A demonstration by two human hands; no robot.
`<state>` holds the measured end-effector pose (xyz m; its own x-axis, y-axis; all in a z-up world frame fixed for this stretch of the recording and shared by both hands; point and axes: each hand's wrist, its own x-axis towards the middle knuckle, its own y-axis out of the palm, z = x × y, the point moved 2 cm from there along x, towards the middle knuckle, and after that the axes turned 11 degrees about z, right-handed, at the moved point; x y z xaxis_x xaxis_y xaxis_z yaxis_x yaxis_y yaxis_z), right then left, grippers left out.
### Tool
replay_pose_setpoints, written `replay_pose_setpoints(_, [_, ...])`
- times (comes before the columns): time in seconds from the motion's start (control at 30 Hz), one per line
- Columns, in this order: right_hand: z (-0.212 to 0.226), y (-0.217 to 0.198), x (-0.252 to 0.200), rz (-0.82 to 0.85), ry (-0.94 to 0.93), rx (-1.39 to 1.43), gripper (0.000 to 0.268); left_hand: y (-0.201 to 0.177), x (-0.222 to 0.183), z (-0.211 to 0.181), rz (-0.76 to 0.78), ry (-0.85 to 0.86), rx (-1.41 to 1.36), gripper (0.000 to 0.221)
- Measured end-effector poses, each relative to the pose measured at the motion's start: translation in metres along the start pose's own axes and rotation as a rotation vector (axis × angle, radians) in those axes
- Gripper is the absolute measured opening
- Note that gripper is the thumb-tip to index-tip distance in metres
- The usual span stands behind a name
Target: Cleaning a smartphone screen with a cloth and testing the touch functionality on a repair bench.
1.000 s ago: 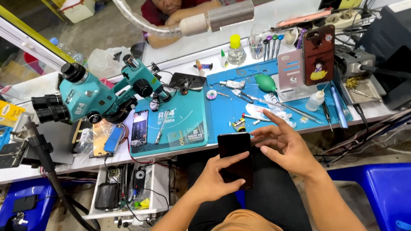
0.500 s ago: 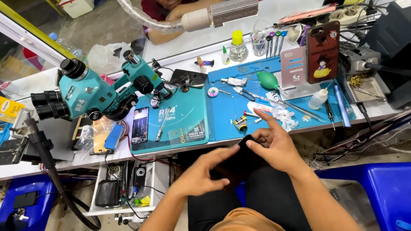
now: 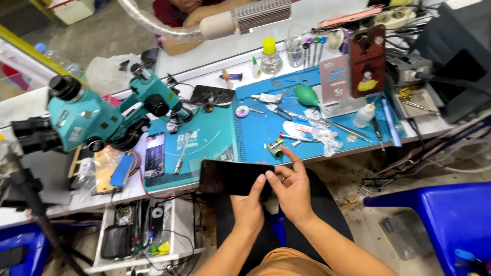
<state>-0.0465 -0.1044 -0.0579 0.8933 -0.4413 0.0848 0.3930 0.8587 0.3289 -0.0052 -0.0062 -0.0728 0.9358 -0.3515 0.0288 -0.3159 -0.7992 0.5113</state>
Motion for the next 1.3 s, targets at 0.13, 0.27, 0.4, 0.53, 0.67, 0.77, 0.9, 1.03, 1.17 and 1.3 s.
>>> replay_pose_setpoints(0.13, [0.007,-0.039,-0.026,0.067,0.053,-0.055,0.076,-0.012,0.002,-0.002,-0.031,-0.106,0.099,0.044])
replay_pose_setpoints(0.27, [-0.015,-0.13,-0.057,-0.04,0.159,-0.513,0.052,-0.025,0.011,-0.008,-0.163,-0.073,0.077,0.041])
replay_pose_setpoints(0.4, [-0.016,-0.268,-0.09,-0.264,0.275,-1.263,0.038,-0.041,0.015,-0.014,-0.237,-0.026,0.127,0.045])
replay_pose_setpoints(0.53, [0.039,-0.398,-0.13,-0.553,0.549,-1.487,0.043,-0.025,0.014,-0.026,-0.238,-0.039,0.145,0.045])
replay_pose_setpoints(0.67, [0.035,-0.463,-0.174,-0.723,0.413,-1.483,0.029,-0.027,0.017,-0.018,-0.269,-0.011,0.07,0.043])
replay_pose_setpoints(0.77, [0.023,-0.434,-0.16,-0.675,0.382,-1.408,0.028,-0.027,0.016,-0.013,-0.266,0.013,0.01,0.05])
replay_pose_setpoints(0.9, [-0.017,-0.384,-0.116,-0.459,0.378,-1.387,0.049,-0.017,0.017,-0.021,-0.244,-0.054,-0.015,0.045])
replay_pose_setpoints(1.03, [-0.004,-0.359,-0.073,-0.328,0.563,-1.25,0.029,-0.027,0.011,-0.033,-0.184,0.02,0.01,0.053])
replay_pose_setpoints(1.17, [-0.004,-0.449,-0.125,-0.651,0.963,-1.519,0.106,-0.059,0.014,-0.037,-0.218,0.073,0.059,0.049])
replay_pose_setpoints(1.3, [0.041,-0.513,-0.223,-1.081,1.399,-1.184,0.151,-0.064,0.014,-0.049,-0.332,0.078,0.106,0.047])
